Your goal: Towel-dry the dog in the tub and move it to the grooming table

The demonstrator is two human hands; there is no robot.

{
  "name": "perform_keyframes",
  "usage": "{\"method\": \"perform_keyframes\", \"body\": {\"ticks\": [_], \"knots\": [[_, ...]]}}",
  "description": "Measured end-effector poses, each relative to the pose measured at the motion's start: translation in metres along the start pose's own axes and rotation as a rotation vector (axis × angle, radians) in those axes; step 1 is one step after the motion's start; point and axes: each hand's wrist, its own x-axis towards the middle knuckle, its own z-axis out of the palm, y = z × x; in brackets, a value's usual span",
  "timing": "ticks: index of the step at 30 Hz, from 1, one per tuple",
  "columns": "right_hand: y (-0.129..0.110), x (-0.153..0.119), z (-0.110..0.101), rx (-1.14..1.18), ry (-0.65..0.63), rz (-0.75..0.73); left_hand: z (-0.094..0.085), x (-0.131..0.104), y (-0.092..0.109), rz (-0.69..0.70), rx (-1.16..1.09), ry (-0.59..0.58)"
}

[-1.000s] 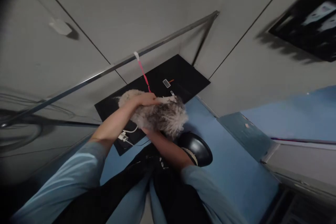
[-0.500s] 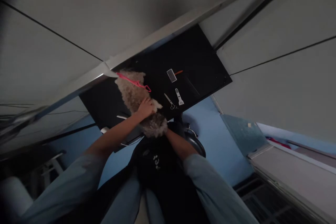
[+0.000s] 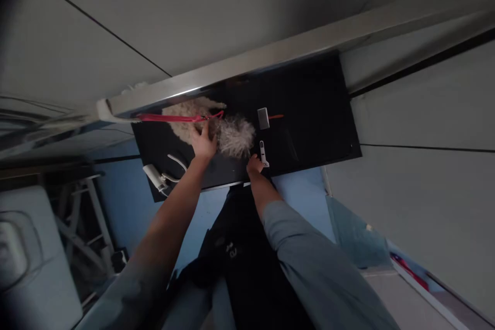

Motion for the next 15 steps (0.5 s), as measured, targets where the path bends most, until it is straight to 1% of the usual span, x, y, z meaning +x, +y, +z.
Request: {"method": "perform_keyframes", "body": {"ticks": [2,5,7,9,12,15], "knots": [[-0.003,0.003,0.004,0.036,0.032,0.004,0.000,0.002,0.000,0.046,0.053,-0.065],[-0.009,0.007,0.009,0.094,0.073,0.014,0.005,0.003,-0.007,0.138,0.145,-0.141],[-0.012,0.008,0.011,0.134,0.091,0.024,0.011,0.004,-0.010,0.202,0.165,-0.165],[-0.015,0.007,0.012,0.179,0.105,0.039,0.020,0.002,-0.014,0.236,0.134,-0.183],[-0.018,0.004,0.010,0.246,0.121,0.064,0.040,-0.015,-0.030,0.249,0.063,-0.233],[-0.021,0.000,0.003,0.307,0.099,0.083,0.057,-0.042,-0.059,0.306,0.051,-0.317]]}}
